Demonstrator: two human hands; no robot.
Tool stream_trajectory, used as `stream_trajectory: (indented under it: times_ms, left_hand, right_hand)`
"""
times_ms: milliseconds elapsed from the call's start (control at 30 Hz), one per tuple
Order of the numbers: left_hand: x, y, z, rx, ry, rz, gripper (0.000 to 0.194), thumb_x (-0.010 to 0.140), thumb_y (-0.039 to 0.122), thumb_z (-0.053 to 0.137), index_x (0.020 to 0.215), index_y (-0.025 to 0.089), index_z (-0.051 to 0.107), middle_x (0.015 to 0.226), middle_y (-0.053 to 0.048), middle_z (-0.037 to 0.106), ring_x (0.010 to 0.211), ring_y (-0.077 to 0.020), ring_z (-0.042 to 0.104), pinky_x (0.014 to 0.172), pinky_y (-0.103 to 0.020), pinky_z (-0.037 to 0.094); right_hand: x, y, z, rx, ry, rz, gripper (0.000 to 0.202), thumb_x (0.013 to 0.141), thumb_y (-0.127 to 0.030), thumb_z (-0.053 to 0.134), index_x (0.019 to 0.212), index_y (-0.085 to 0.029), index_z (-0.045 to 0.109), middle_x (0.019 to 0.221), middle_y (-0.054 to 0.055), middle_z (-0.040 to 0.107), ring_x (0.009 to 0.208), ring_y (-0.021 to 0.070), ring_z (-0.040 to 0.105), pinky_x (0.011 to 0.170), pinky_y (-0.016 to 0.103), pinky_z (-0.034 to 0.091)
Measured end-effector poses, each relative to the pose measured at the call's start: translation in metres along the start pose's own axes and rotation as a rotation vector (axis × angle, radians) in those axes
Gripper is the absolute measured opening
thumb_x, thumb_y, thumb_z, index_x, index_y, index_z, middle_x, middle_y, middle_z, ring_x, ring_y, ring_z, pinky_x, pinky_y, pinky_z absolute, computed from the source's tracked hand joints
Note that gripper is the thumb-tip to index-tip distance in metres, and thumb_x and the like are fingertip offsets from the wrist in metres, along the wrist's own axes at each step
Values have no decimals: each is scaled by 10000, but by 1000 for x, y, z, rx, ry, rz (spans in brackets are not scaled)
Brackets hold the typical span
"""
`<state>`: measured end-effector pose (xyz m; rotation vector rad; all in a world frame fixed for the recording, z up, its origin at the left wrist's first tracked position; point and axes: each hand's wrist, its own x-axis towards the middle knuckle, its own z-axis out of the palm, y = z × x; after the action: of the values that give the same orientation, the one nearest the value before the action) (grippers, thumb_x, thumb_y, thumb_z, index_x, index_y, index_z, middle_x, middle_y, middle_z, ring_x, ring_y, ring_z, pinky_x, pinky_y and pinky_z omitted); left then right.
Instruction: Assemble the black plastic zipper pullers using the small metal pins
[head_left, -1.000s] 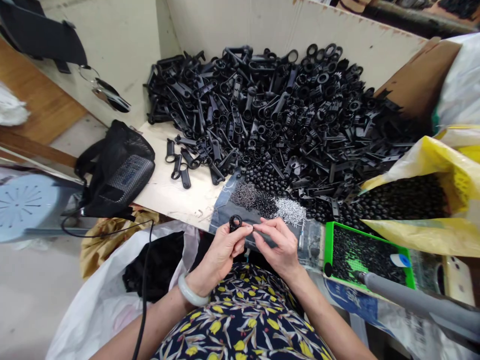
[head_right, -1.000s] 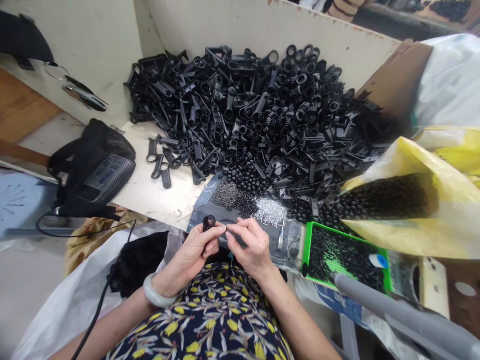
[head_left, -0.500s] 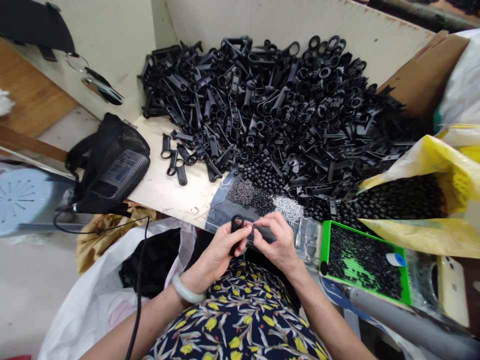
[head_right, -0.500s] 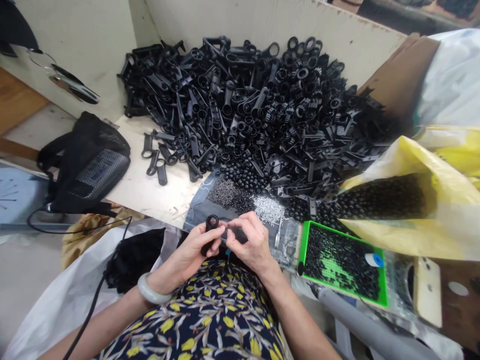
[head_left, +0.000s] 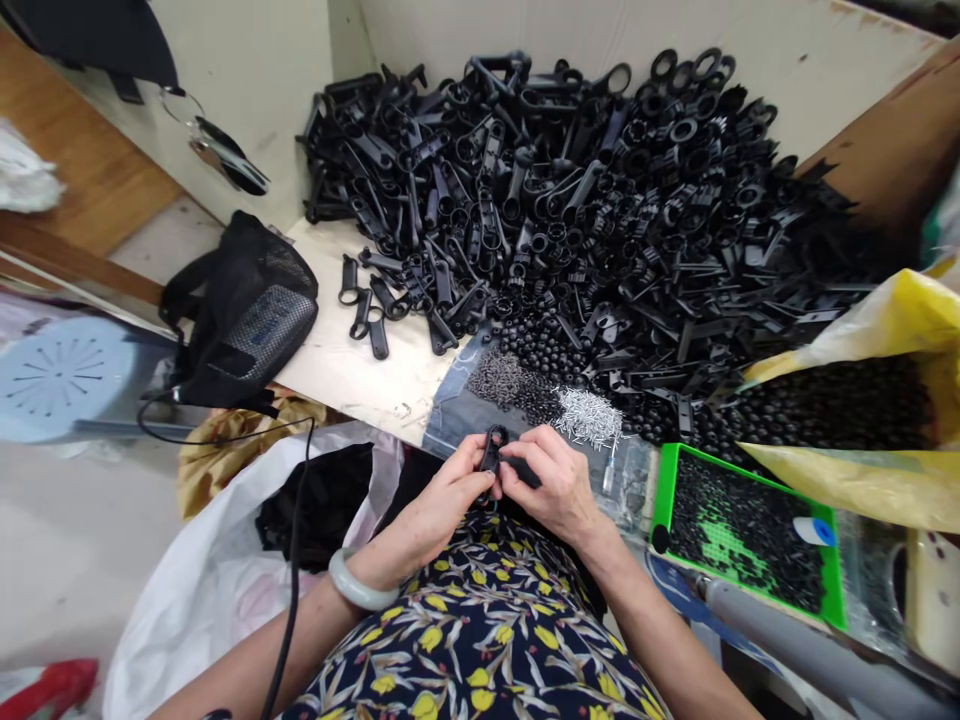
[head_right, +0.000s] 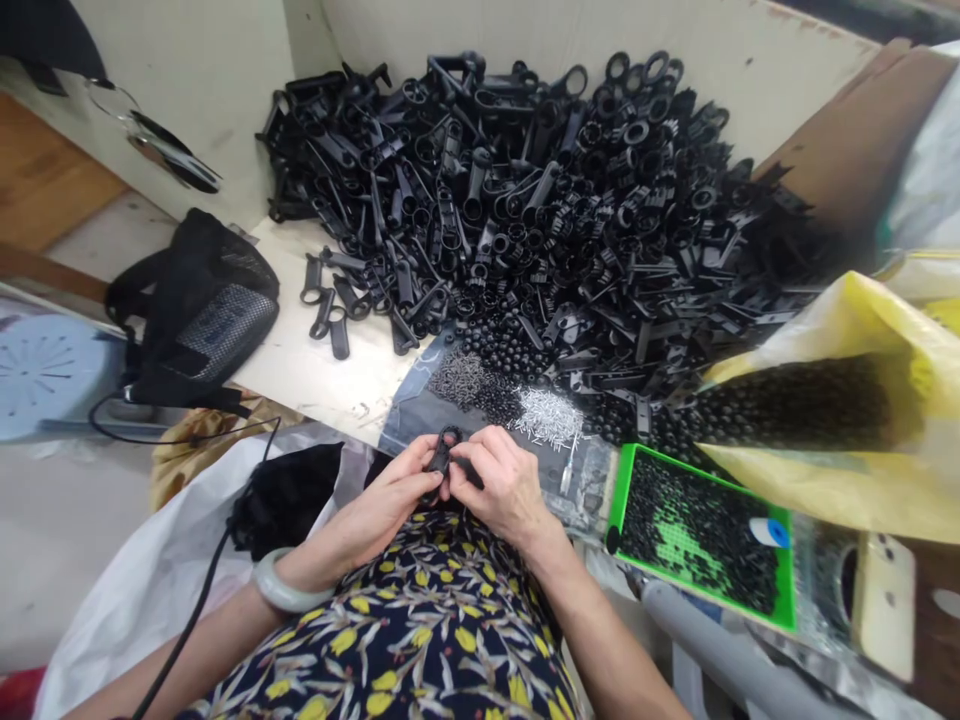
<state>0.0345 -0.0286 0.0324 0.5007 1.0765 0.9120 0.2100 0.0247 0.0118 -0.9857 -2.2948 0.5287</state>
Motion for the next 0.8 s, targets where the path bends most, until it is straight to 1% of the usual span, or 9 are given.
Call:
stream_trajectory:
  times_ms: [167,267,367,467,533,667,800]
  left_hand:
    - [2,-8,-2,73,-5,72,314,908,211,562,1221,210,536,898,7,605,874,-164,557,883,-317,437]
    - [3,-13,-1,110,2,97,316,913,203,551,1227,205,528,896,2,613,881,-169,572,880,-319,460]
    - [6,-19,-2,139,15,106,294,917,203,550,1210,200,531,962,-22,646,873,-167,588,865,-322,476]
    - [9,-26,-4,190,30,116,310,921,201,552,1230,204,524,1061,-51,675,895,-170,613,878,-332,488]
    - [11,-30,-6,228,35,126,324,924,190,542,1247,208,521,1091,-59,684,912,-174,630,885,-336,496]
    - [13,-30,-8,302,42,137,323,932,182,516,1254,204,506,1095,-63,691,910,-177,650,877,-341,514]
    - [13,-25,-8,396,49,148,333,929,161,492,1260,197,491,1106,-73,683,937,-187,656,924,-369,516]
  right_hand:
    - [-4,-2,5,-116,42,-52,114,988,-180,614,1005,-178,726,849,41,669,780,150,614,666,255,481]
    - [-8,-6,9,-158,51,-42,148,1014,-175,589,993,-172,736,803,30,657,723,132,593,641,244,463]
    - [-10,-8,12,-173,46,-10,182,1036,-191,567,973,-166,736,792,27,648,695,117,587,635,233,456]
    - [-12,-9,14,-193,29,22,228,1050,-201,545,921,-169,729,775,22,638,675,110,580,623,227,443]
    - [-12,-10,16,-201,16,48,257,1060,-211,528,901,-171,725,770,20,633,664,107,574,615,226,436]
    - [-11,-11,17,-201,2,80,280,1071,-232,512,891,-170,718,779,17,624,644,99,555,615,220,428]
    - [-7,-11,15,-278,-29,64,296,1066,-208,502,849,-170,700,766,15,599,664,115,554,621,234,407]
